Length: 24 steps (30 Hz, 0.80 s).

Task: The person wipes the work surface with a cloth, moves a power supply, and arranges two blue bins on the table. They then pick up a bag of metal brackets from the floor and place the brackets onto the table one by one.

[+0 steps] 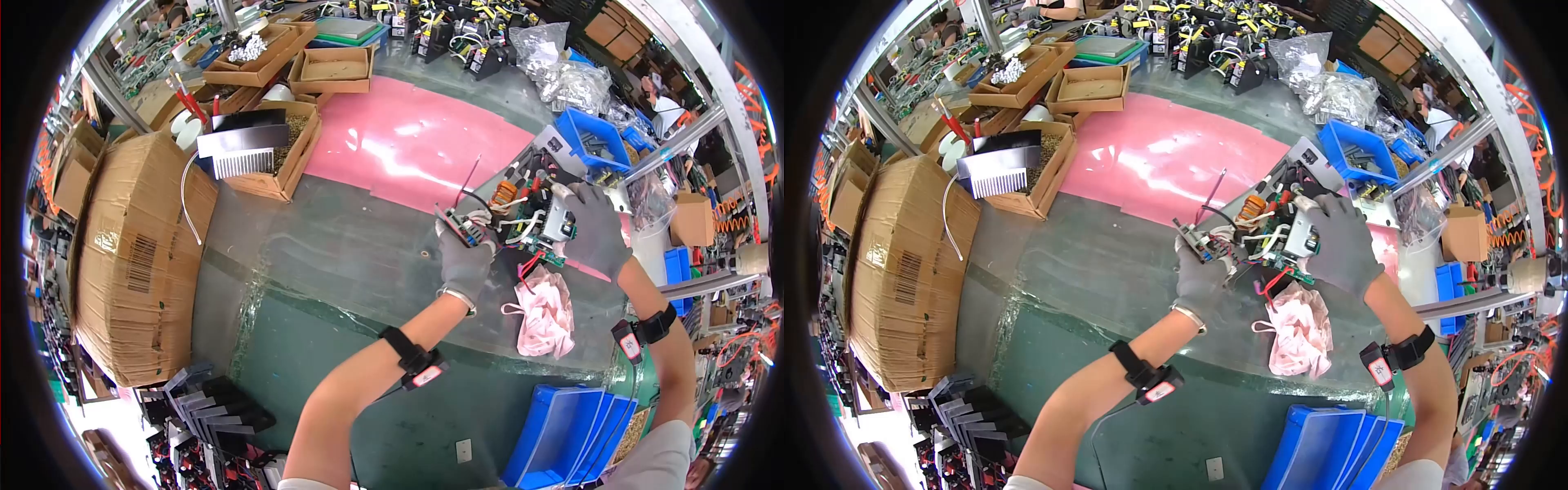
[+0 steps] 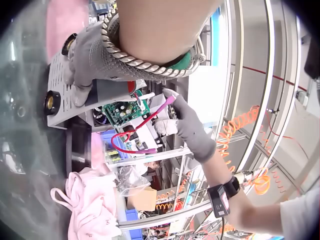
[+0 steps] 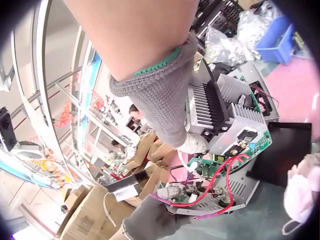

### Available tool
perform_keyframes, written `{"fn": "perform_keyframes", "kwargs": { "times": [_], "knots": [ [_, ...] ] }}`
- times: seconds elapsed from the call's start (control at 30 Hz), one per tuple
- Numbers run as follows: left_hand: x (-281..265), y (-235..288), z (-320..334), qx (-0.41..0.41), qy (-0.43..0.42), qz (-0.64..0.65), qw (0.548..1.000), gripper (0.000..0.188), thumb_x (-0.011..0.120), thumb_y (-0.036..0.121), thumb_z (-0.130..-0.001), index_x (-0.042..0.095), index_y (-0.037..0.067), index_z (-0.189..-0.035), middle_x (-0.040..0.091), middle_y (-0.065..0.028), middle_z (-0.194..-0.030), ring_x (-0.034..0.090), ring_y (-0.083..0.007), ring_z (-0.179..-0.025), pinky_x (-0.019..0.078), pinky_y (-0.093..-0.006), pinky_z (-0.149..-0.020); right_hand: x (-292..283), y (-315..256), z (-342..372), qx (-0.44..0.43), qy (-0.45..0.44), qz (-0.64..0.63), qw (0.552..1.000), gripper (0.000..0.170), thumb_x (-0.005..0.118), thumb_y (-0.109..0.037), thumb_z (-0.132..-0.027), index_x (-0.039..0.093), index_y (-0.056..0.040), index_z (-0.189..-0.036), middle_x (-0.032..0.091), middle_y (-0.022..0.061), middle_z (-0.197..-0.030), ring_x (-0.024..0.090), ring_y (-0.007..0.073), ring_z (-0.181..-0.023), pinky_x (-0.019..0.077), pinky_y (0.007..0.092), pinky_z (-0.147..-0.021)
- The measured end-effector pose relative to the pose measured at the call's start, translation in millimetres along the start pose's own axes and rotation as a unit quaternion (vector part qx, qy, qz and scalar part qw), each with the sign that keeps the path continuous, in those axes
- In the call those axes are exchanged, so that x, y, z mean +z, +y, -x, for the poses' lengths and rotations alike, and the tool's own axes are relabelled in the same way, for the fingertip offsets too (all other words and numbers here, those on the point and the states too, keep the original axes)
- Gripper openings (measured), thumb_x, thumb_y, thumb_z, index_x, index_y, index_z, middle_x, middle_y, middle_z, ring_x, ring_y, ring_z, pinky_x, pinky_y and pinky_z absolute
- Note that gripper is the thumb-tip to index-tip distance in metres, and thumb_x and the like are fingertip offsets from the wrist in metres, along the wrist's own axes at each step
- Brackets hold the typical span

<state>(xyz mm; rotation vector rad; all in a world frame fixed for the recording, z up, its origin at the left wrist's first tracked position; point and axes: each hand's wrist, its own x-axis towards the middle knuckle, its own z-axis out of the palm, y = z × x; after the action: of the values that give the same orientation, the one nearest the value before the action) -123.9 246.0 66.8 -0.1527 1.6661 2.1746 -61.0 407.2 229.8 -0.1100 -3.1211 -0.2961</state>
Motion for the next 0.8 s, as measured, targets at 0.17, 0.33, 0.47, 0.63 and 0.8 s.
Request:
{"fn": "perform_keyframes", "kwargs": {
  "times": [0.17, 0.33, 0.47, 0.63, 0.8],
  "knots": [
    [39.4, -4.8, -4.2, 0.013, -0.039, -0.018, 0.999, 0.085, 0.064, 0.008, -0.071, 0.012, 0.003, -0.138, 0.051, -0.0152, -0.104, 0.053, -0.0248, -0.088, 0.0432, -0.0338, -0.075, 55.9, 54.1, 21.2, -0.005, 0.069, -0.037, 0.997, 0.077, 0.071, -0.020, -0.056, 0.044, -0.0100, -0.127, 0.046, 0.0146, -0.120, 0.045, 0.0330, -0.111, 0.0404, 0.0414, -0.092],
    [66.7, 8.6, -0.2, -0.061, -0.118, 0.066, 0.989, 0.068, 0.062, 0.006, -0.081, 0.019, 0.012, -0.134, 0.056, -0.0060, -0.083, 0.056, -0.0121, -0.062, 0.0476, -0.0268, -0.048, 109.4, 91.6, 31.1, 0.096, -0.024, -0.037, 0.994, 0.065, 0.068, -0.018, -0.060, 0.046, -0.0075, -0.120, 0.045, 0.0158, -0.123, 0.046, 0.0341, -0.111, 0.0418, 0.0417, -0.092],
    [35.3, 21.8, 9.5, -0.047, -0.121, -0.049, 0.990, 0.073, 0.063, 0.025, -0.084, 0.017, 0.012, -0.139, 0.056, -0.0057, -0.089, 0.058, -0.0129, -0.069, 0.0488, -0.0296, -0.057, 117.8, 71.9, 39.5, 0.181, -0.106, -0.090, 0.974, 0.068, 0.068, -0.023, -0.065, 0.042, -0.0053, -0.125, 0.042, 0.0185, -0.128, 0.041, 0.0350, -0.120, 0.0397, 0.0404, -0.096],
    [-119.7, 18.7, 5.4, 0.127, 0.054, -0.551, 0.823, 0.072, 0.059, 0.041, -0.081, 0.029, 0.005, -0.135, 0.045, -0.0234, -0.123, 0.055, -0.0344, -0.099, 0.0453, -0.0379, -0.085, 113.4, 47.2, 104.6, 0.134, 0.200, -0.155, 0.958, 0.078, 0.069, -0.029, -0.074, 0.029, -0.0090, -0.138, 0.037, 0.0178, -0.135, 0.036, 0.0369, -0.123, 0.0313, 0.0458, -0.101],
    [-290.0, 16.7, 19.4, 0.209, 0.097, -0.741, 0.631, 0.062, 0.051, 0.040, -0.085, 0.034, 0.005, -0.133, 0.031, -0.0231, -0.136, 0.033, -0.0407, -0.125, 0.0292, -0.0472, -0.102, 164.2, -23.8, 174.5, 0.112, -0.066, -0.191, 0.973, 0.070, 0.070, -0.031, -0.069, 0.040, -0.0105, -0.129, 0.037, 0.0219, -0.129, 0.039, 0.0379, -0.119, 0.0378, 0.0454, -0.095]
  ]
}}
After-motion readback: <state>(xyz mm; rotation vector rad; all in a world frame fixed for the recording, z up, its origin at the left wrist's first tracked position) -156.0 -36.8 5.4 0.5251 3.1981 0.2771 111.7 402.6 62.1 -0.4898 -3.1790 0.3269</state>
